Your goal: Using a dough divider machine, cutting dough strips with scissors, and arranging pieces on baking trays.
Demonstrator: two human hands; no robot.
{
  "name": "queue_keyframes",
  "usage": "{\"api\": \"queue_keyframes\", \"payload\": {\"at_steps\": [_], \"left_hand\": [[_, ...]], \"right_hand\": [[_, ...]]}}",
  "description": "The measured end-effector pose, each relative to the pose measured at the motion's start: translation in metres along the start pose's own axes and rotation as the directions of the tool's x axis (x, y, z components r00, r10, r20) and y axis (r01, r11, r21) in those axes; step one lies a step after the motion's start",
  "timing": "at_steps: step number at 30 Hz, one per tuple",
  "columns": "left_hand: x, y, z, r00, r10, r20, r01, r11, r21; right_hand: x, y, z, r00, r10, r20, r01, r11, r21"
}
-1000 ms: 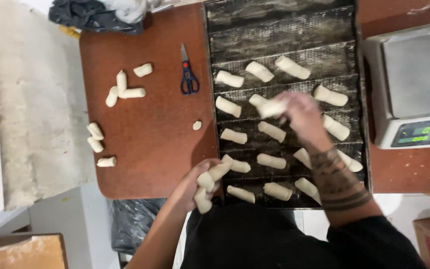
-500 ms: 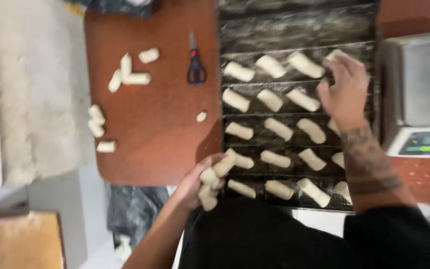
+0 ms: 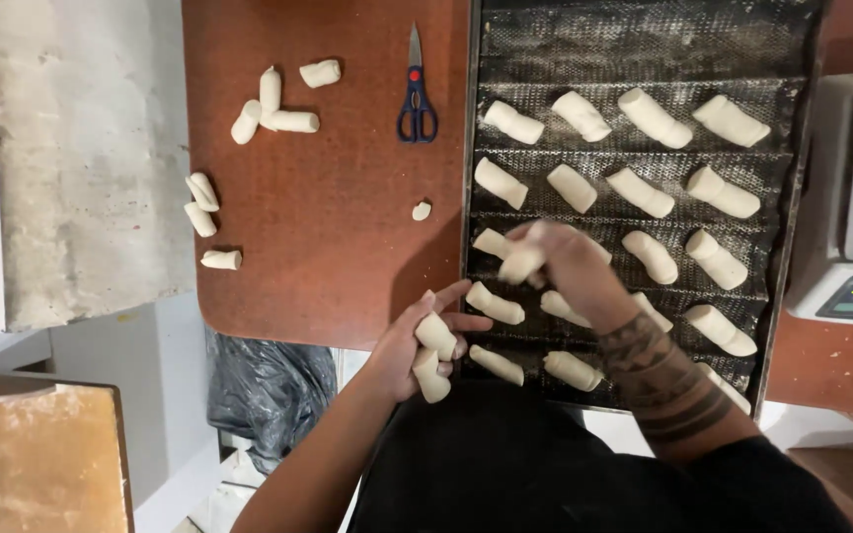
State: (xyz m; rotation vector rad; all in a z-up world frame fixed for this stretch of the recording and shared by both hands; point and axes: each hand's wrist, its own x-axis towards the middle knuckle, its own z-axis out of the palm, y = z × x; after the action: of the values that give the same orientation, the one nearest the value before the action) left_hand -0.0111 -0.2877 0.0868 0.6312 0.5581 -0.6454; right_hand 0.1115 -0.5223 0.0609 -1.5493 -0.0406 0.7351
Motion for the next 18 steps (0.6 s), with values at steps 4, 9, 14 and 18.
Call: {"api": "queue_keyframes", "payload": {"at_steps": [4, 9, 14, 18], "left_hand": [[-0.011, -0.011, -0.023, 0.982, -0.022, -0.185, 0.017, 0.999, -0.029], [-0.036, -0.014, -0.039, 0.935, -0.001, -0.355, -0.032, 0.996, -0.086], [-0.054, -0.009, -0.047, 0.88, -0.057, -0.471, -0.083, 0.959, -0.271], [-0.065, 0.0, -0.051, 0.883, -0.009, -0.469, -0.131, 0.955, -0.266]], "right_hand": [[0.029, -0.002, -0.006, 0.985, 0.063, -0.163, 0.011, 0.909, 0.416], [0.058, -0.013, -0.017, 0.992, -0.014, -0.127, 0.084, 0.821, 0.565], [0.101, -0.077, -0.015, 0.958, 0.104, -0.267, -0.029, 0.962, 0.271], [0.163, -0.095, -0.01, 0.869, -0.087, -0.487, -0.139, 0.902, -0.409]]}}
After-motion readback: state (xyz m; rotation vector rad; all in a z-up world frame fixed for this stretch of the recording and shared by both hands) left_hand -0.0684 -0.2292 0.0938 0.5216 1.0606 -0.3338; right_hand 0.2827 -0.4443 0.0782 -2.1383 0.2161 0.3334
